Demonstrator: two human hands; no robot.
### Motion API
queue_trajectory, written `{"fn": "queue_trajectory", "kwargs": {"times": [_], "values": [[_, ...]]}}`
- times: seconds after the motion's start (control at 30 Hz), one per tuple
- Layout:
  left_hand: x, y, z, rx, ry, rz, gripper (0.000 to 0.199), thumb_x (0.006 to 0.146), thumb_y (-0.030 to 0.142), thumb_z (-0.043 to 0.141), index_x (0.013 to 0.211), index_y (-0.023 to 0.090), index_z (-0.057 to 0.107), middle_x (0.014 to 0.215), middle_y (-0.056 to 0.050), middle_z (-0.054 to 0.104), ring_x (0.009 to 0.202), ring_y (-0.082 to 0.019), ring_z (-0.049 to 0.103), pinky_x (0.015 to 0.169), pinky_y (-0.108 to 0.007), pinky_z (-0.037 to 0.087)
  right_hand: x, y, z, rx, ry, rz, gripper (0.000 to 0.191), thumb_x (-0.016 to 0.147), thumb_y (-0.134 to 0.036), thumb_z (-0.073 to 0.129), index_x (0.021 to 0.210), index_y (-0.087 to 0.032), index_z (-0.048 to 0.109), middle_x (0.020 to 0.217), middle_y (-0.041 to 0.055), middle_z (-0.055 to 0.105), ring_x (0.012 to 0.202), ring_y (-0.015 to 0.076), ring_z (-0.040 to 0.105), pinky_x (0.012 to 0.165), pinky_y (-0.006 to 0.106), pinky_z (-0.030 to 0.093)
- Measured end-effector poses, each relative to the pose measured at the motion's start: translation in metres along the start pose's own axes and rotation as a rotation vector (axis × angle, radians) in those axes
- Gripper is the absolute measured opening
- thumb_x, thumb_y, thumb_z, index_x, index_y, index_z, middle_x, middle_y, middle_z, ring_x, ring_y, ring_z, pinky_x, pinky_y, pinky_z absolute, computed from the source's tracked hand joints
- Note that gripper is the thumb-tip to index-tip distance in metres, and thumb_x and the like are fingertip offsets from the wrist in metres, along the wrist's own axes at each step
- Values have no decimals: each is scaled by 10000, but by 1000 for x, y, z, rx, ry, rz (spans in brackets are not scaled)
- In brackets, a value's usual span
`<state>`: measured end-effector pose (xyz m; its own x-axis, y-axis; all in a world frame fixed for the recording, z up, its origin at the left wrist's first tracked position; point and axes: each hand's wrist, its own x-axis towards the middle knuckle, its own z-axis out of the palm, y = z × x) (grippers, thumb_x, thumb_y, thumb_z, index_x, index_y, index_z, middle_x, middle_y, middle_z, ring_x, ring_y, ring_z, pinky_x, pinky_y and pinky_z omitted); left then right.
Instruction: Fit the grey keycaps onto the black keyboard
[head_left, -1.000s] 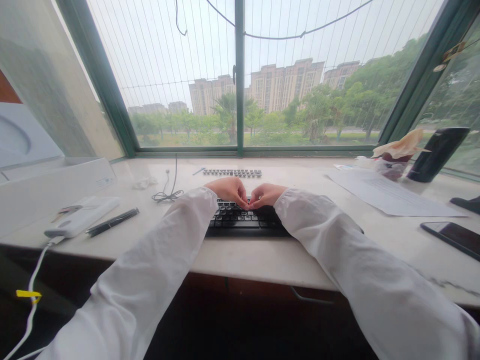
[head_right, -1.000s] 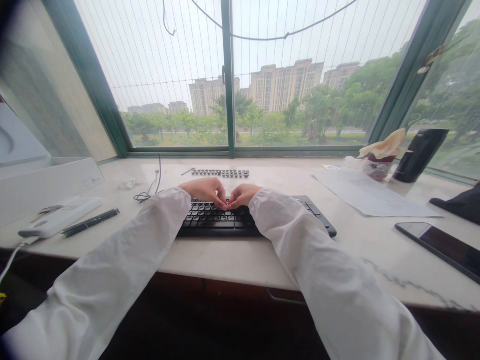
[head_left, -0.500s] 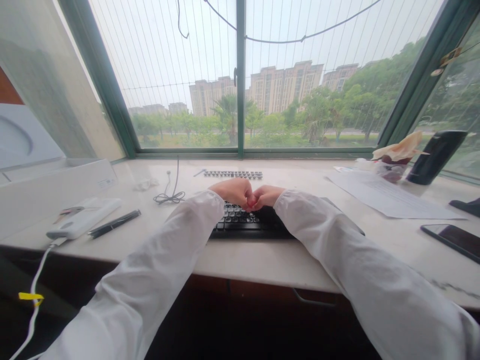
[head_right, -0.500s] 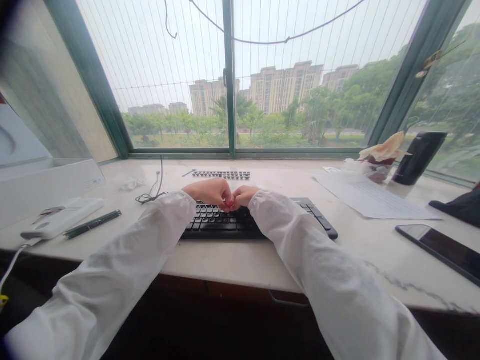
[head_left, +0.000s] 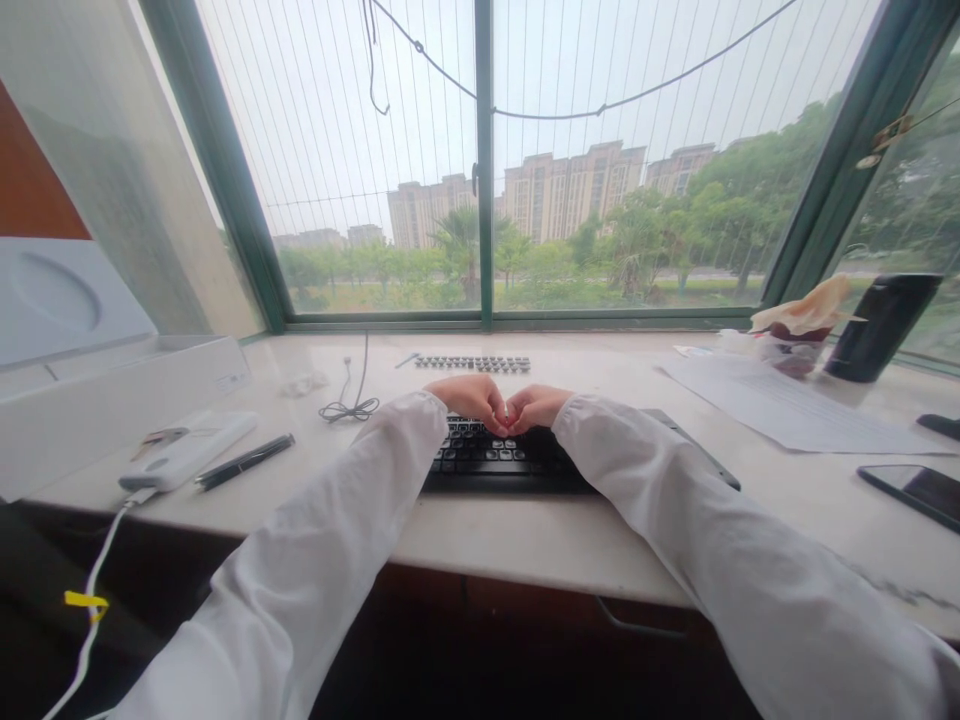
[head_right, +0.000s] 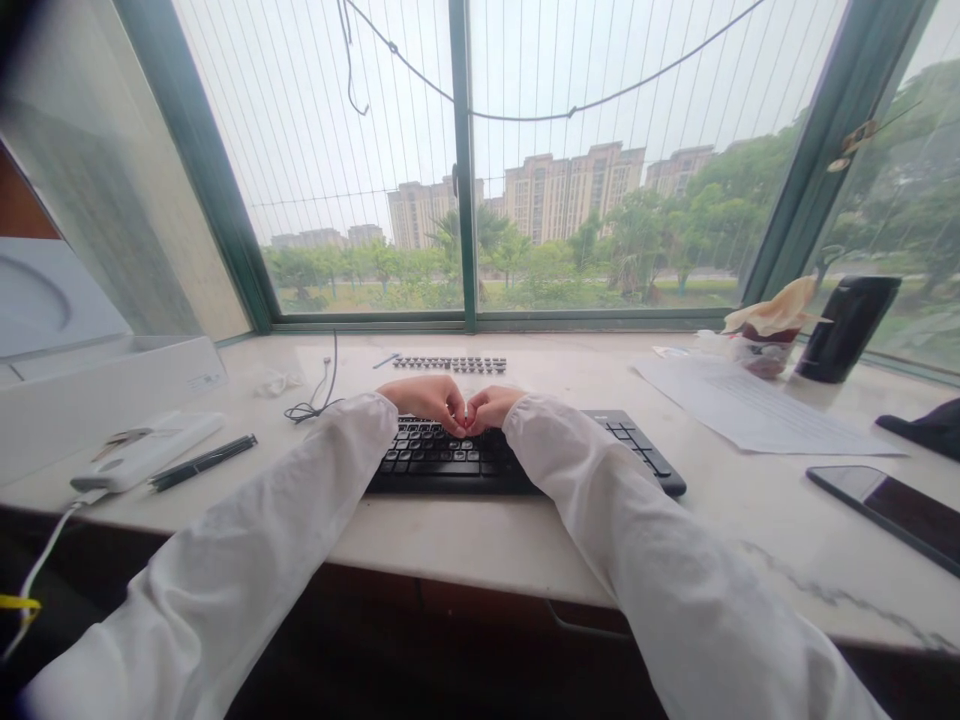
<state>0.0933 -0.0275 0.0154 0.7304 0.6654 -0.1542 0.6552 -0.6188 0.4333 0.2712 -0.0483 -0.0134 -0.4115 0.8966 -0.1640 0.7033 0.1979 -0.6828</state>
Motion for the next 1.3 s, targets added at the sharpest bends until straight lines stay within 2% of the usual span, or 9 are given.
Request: {"fn": "queue_trajectory", "kwargs": {"times": [0.23,0.5,0.67,0.83,0.93,1.03,1.1,1.2,1.3], "values": [[7,-5,0,-16,-65,-67,330,525,485,792,706,215,734,666,53,635,733,-128,524,682,-236,345,2,3,-1,-2,2,7,138,525,-277,713,583,-196,618,595,-69,565,746,134,524,692,236,363],[4,-1,0,16,-58,-58,331,544,492,777,705,206,731,644,40,613,711,-133,503,652,-239,343,5,7,-1,61,-64,-3,169,508,-292,727,592,-193,619,616,-57,609,754,150,565,721,252,411],[1,5,2,64,-37,-61,279,542,430,771,704,205,741,614,46,612,691,-134,517,626,-238,343,3,6,2,82,-32,21,167,478,-256,738,567,-186,615,587,-59,596,761,155,579,748,254,421],[-4,6,3,37,3,-40,331,545,471,777,750,212,764,628,38,634,698,-134,536,644,-242,354,-1,8,0,55,-31,29,252,476,-347,787,621,-184,661,642,-44,641,779,157,585,770,255,419],[-8,0,-2,-34,34,-52,353,551,489,782,795,234,774,710,25,680,752,-145,556,666,-243,370,-7,7,-2,45,5,21,312,498,-412,803,675,-178,696,677,-27,660,788,162,586,783,262,420],[-12,-10,-11,-113,150,-137,387,572,495,773,859,236,773,827,-4,716,803,-167,575,666,-251,395,-16,4,-10,62,113,58,363,577,-471,775,781,-174,726,706,-5,666,760,161,580,757,270,426],[-14,-18,-17,-122,263,-193,386,597,482,764,883,223,772,879,-24,725,827,-179,591,695,-261,420,-22,3,-18,27,247,115,360,638,-469,747,858,-184,739,770,13,682,778,166,584,759,274,430],[-13,-33,-21,-43,410,-275,331,617,439,758,846,200,776,892,-53,727,829,-189,610,748,-276,449,-30,9,-30,-156,513,198,275,710,-405,708,891,-202,749,906,53,695,887,196,595,816,287,433],[-11,-49,-21,139,530,-437,273,604,381,764,810,203,775,853,-80,720,822,-216,618,750,-306,470,-37,19,-39,-385,724,309,215,758,-353,648,900,-222,745,989,100,677,957,249,593,834,341,442]]}}
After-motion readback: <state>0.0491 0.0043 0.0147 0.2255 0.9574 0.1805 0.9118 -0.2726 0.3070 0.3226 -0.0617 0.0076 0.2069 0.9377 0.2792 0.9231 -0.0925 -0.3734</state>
